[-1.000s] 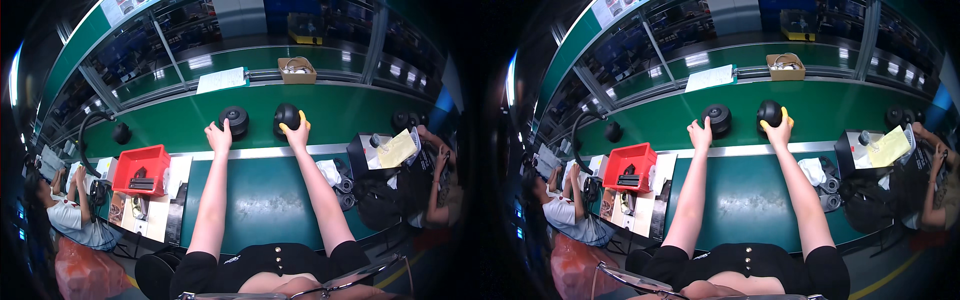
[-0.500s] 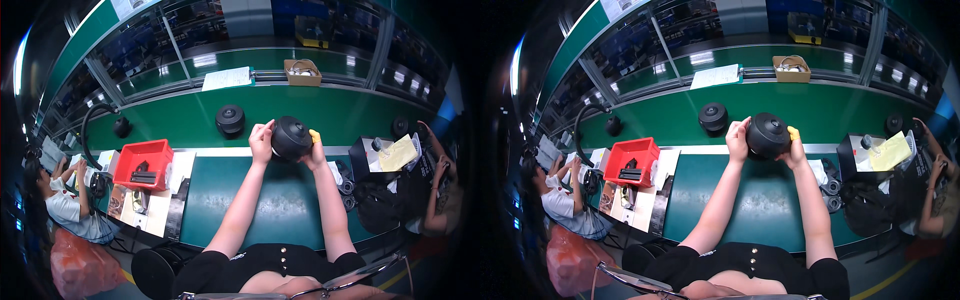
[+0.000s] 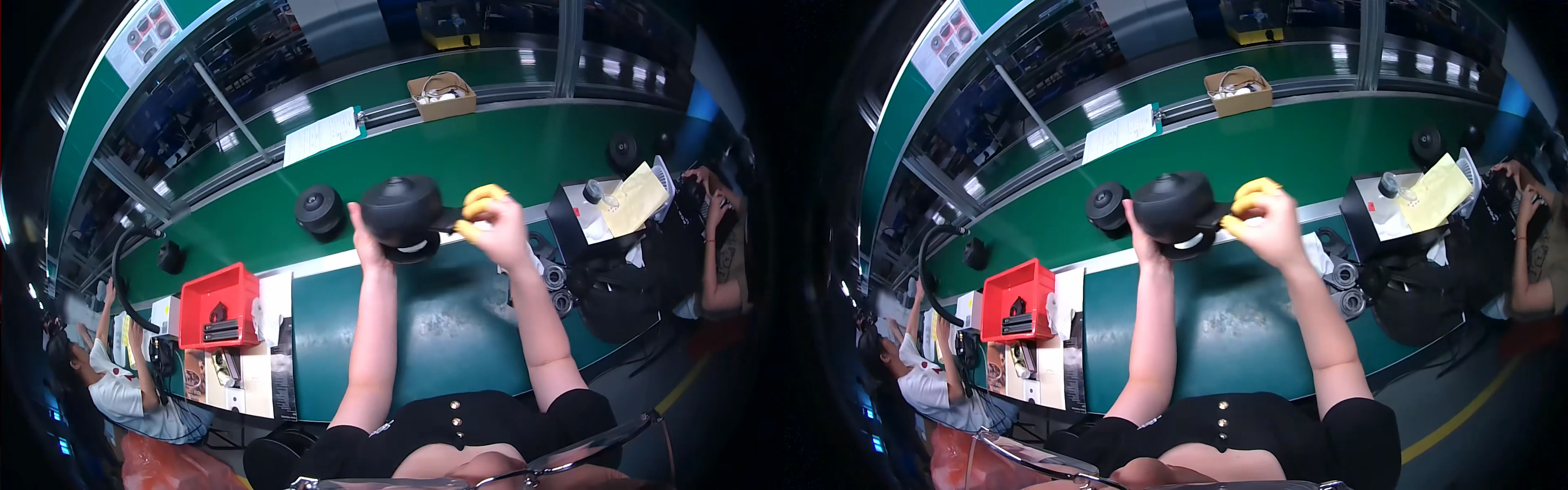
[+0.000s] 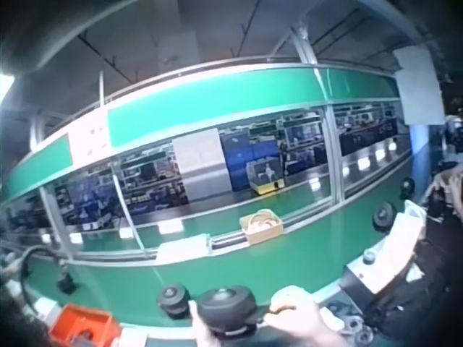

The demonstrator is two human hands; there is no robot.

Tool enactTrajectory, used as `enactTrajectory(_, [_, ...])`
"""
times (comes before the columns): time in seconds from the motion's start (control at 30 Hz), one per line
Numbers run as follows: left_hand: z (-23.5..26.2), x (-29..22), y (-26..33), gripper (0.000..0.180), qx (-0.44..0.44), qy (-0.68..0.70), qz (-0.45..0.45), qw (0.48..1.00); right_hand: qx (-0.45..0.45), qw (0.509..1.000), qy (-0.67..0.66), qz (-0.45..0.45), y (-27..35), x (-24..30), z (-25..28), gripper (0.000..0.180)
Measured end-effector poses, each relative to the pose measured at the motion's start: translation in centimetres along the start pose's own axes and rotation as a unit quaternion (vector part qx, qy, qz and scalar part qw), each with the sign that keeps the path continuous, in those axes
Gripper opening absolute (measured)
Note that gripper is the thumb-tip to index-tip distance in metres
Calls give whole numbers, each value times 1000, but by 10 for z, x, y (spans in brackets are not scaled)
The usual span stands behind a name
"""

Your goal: The person assembles spherical device housings by fitting components together by hand, turning the units over, wiping a housing with a cloth, and placing the assembled units on the table.

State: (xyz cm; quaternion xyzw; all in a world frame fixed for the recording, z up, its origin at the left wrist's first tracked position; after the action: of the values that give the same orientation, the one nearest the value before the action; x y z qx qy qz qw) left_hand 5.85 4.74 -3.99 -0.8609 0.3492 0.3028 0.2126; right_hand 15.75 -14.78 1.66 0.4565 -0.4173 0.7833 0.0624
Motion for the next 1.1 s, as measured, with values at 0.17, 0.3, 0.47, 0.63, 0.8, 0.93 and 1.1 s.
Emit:
enactTrajectory(0.17, [14,-20,-4,72,5,50,-21,999,-25,997,-72,22,12,32,34,19])
enactTrajectory(0.3, [9,14,-2,68,25,44,14,999,3,993,94,65,1,14,6,23])
enactTrajectory(0.47, [-20,8,12,63,134,73,62,986,17,989,-149,-18,-2,-9,-1,32])
enactTrajectory(0.63, [-23,33,10,64,148,47,122,980,110,933,-341,-40,-3,-21,-19,109])
enactTrajectory(0.8, [-34,-4,19,61,160,-301,-35,940,79,959,-249,-111,-1,-20,-11,105])
enactTrajectory(0.93, [-52,-20,38,71,195,-457,-83,864,63,969,-196,-135,1,-10,-5,99])
enactTrajectory(1.1, [-47,-16,33,61,179,-92,109,974,84,930,-334,-131,0,-50,7,91])
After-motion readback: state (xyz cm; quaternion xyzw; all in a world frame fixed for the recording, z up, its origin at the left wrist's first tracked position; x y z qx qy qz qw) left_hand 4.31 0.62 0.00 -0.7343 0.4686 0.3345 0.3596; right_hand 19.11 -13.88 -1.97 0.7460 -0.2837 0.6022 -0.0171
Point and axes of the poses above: each hand's wrist, its own y-axis away from the middle knuckle, its own z-axis out of the back of the hand, x = y × z, the point moved 2 cm from there along -y, towards the middle knuckle, and after that the axes turned 10 degrees about x, right-handed, at the moved point
